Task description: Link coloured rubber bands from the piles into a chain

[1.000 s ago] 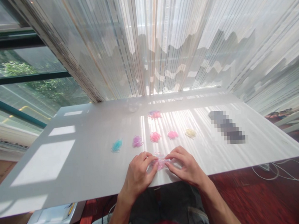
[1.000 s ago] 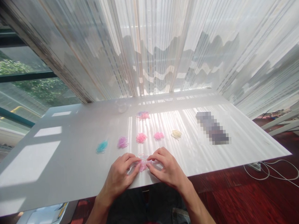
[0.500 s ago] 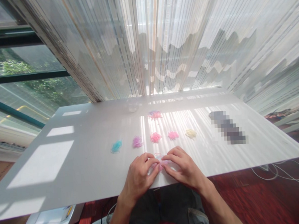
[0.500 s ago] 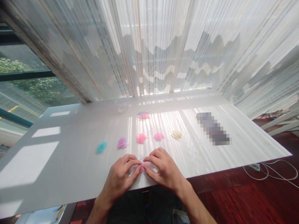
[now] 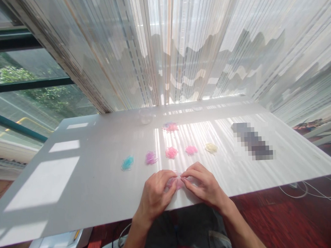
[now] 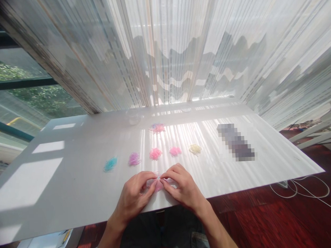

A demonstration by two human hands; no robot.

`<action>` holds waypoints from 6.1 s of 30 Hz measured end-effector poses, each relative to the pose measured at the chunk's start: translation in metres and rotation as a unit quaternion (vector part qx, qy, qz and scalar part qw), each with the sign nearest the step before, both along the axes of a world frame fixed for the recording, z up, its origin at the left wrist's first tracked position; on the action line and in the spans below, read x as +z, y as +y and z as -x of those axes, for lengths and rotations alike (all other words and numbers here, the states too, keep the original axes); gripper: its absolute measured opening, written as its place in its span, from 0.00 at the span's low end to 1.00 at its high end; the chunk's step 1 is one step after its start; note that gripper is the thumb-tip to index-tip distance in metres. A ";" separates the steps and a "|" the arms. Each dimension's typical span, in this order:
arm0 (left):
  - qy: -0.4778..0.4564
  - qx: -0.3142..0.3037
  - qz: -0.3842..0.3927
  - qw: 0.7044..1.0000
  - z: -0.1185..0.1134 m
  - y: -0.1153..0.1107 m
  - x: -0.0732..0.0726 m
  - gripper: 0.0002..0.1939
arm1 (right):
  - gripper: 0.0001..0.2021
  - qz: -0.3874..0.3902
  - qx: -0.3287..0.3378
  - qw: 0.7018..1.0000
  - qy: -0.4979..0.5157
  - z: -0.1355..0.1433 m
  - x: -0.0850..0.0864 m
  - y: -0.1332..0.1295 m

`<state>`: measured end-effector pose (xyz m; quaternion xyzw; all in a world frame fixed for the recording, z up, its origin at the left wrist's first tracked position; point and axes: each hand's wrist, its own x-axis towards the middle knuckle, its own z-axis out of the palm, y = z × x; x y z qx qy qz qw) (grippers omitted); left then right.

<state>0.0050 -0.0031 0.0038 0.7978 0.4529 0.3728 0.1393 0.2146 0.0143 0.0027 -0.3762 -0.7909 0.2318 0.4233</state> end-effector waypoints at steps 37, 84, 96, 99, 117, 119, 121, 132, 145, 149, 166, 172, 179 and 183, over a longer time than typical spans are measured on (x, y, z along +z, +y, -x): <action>-0.071 -0.025 0.020 0.997 -0.001 -0.001 0.005 0.04 | 0.03 0.018 0.021 1.000 -0.003 0.000 0.002 0.002; -0.072 -0.001 0.007 0.997 -0.001 -0.002 0.004 0.01 | 0.03 0.061 0.008 0.998 0.030 -0.001 0.004 0.000; -0.080 -0.023 -0.002 0.997 0.000 -0.001 0.003 0.04 | 0.05 0.048 0.032 0.998 0.035 0.000 0.002 0.000; -0.084 -0.023 -0.002 0.996 0.000 -0.001 0.003 0.04 | 0.06 0.044 0.037 0.998 0.032 0.000 0.001 0.001; -0.096 -0.033 -0.004 0.995 0.000 -0.002 0.002 0.04 | 0.05 0.048 0.040 0.998 0.026 0.000 0.001 0.001; -0.097 -0.032 -0.003 0.995 0.000 -0.002 0.002 0.03 | 0.05 0.045 0.037 0.998 0.024 0.000 0.001 0.001; -0.096 -0.028 0.001 0.995 0.000 -0.002 0.002 0.03 | 0.05 0.045 0.033 0.998 0.023 0.000 0.001 0.001; -0.094 -0.021 0.003 0.995 -0.001 -0.001 0.004 0.03 | 0.04 0.061 0.020 0.997 0.046 0.000 0.006 0.000; -0.094 -0.033 -0.013 0.995 0.000 -0.001 0.003 0.03 | 0.05 0.040 0.036 0.998 0.043 0.000 0.004 0.000; -0.095 -0.031 -0.014 0.995 0.000 -0.001 0.003 0.03 | 0.04 0.032 0.036 0.998 0.033 -0.001 0.003 0.001; -0.094 -0.021 -0.006 0.995 -0.001 -0.001 0.005 0.05 | 0.04 0.032 0.024 0.999 0.037 -0.001 0.006 0.001; -0.090 -0.017 0.001 0.996 -0.001 -0.001 0.005 0.05 | 0.04 0.040 0.021 0.998 0.048 -0.001 0.006 0.000; -0.078 -0.013 -0.004 0.997 -0.001 -0.002 0.003 0.06 | 0.04 0.043 0.026 0.998 0.033 -0.001 0.006 0.001; -0.087 -0.024 -0.010 0.996 0.000 -0.002 0.003 0.06 | 0.04 0.037 0.030 0.999 0.026 0.000 0.006 0.001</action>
